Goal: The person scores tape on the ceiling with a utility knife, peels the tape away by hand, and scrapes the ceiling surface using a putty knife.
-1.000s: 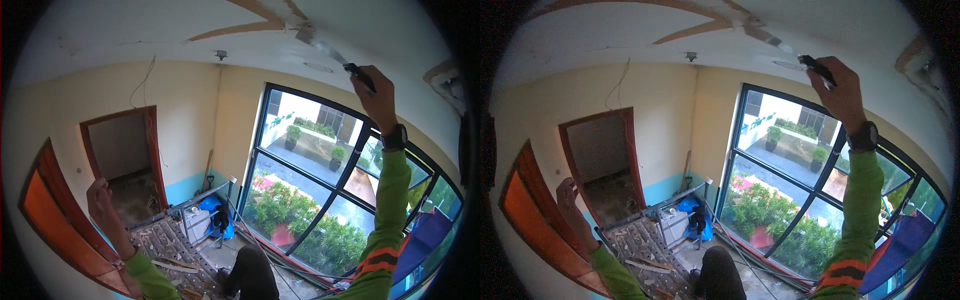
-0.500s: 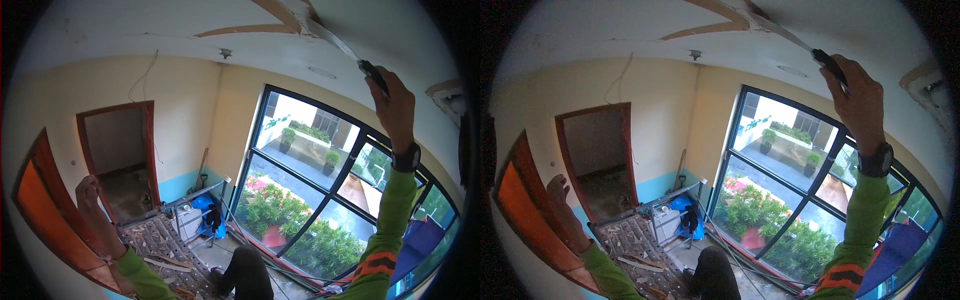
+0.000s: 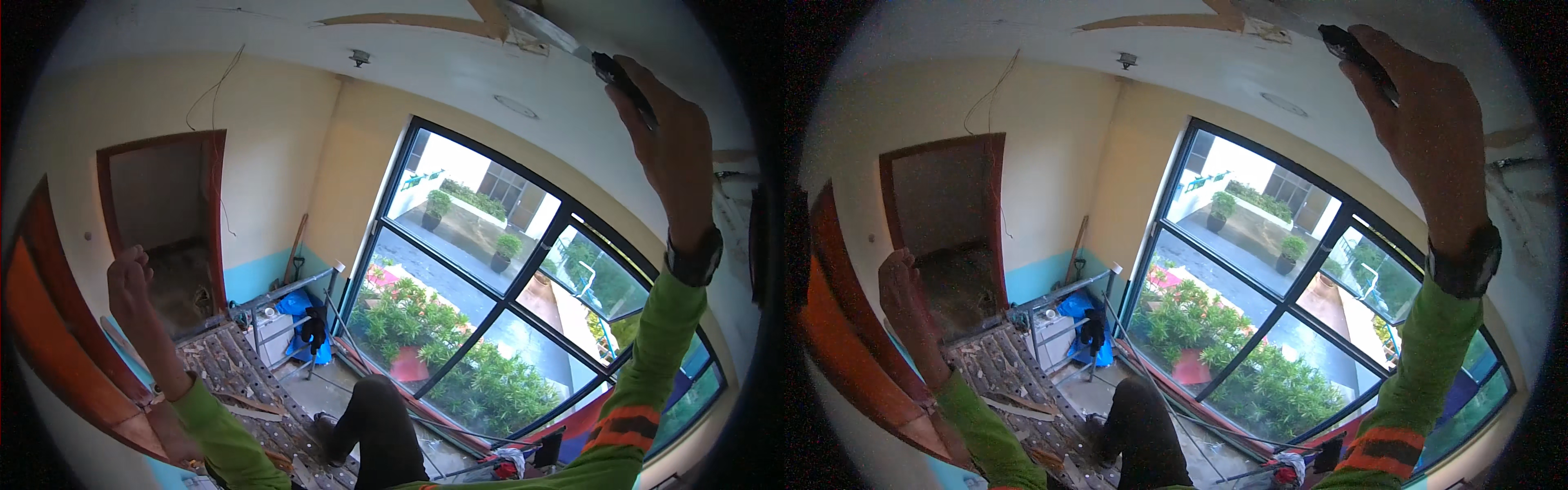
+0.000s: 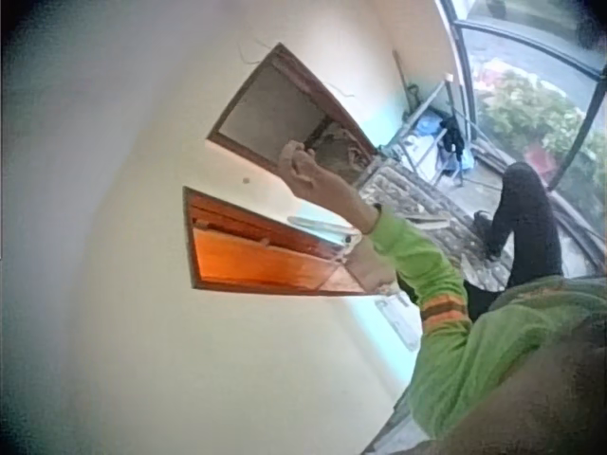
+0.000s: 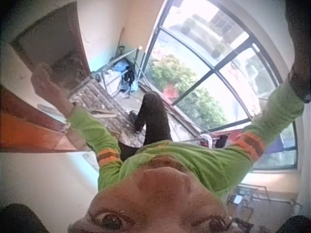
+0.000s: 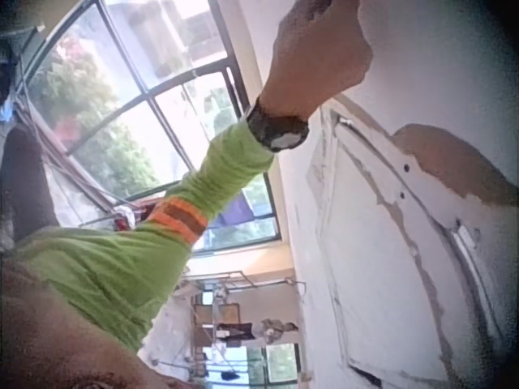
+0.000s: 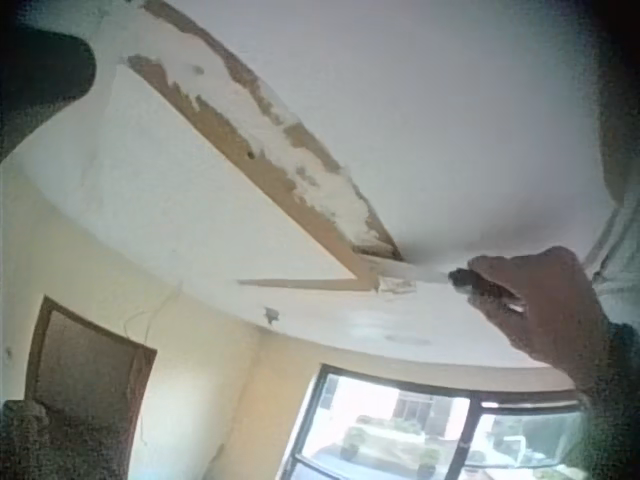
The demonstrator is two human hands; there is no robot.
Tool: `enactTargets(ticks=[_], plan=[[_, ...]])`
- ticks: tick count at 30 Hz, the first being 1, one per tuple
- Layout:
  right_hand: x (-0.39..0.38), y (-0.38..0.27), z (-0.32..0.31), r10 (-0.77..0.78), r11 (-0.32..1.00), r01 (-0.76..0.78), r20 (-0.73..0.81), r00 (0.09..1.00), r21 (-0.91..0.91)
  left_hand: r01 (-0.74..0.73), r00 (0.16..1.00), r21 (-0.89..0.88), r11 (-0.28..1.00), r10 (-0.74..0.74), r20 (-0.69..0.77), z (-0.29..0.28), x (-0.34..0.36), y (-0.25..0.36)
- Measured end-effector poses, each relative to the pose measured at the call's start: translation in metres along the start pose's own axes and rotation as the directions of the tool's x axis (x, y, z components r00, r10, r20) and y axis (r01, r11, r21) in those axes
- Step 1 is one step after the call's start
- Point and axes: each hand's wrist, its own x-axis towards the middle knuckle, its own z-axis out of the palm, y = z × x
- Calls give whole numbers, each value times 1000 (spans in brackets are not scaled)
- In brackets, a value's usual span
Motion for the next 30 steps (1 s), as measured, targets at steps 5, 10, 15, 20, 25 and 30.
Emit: enactTargets(ticks=[5,10,15,20,25,30], plan=[[10,-22,-3,-98,994,107,-268,958,20,2,999,57,998,1,-54,-4,1,6],[15,-57,-13,202,967,-131,-345,917,217,-61,995,52,997,65,-71,-8,2,4],[21,-57,8,29,981,109,-676,736,160,-34,997,5,999,35,-76,2,0,15],[35,-56,37,175,850,305,-777,605,429,-17,998,-11,1000,16,-60,-4,-2,4],[30,-51,27,192,749,421,-776,600,511,-22,998,15,1000,23,-58,-2,-2,1],[26,-50,34,109,731,505,-810,577,459,-4,999,43,999,6,-37,0,1,-7]])
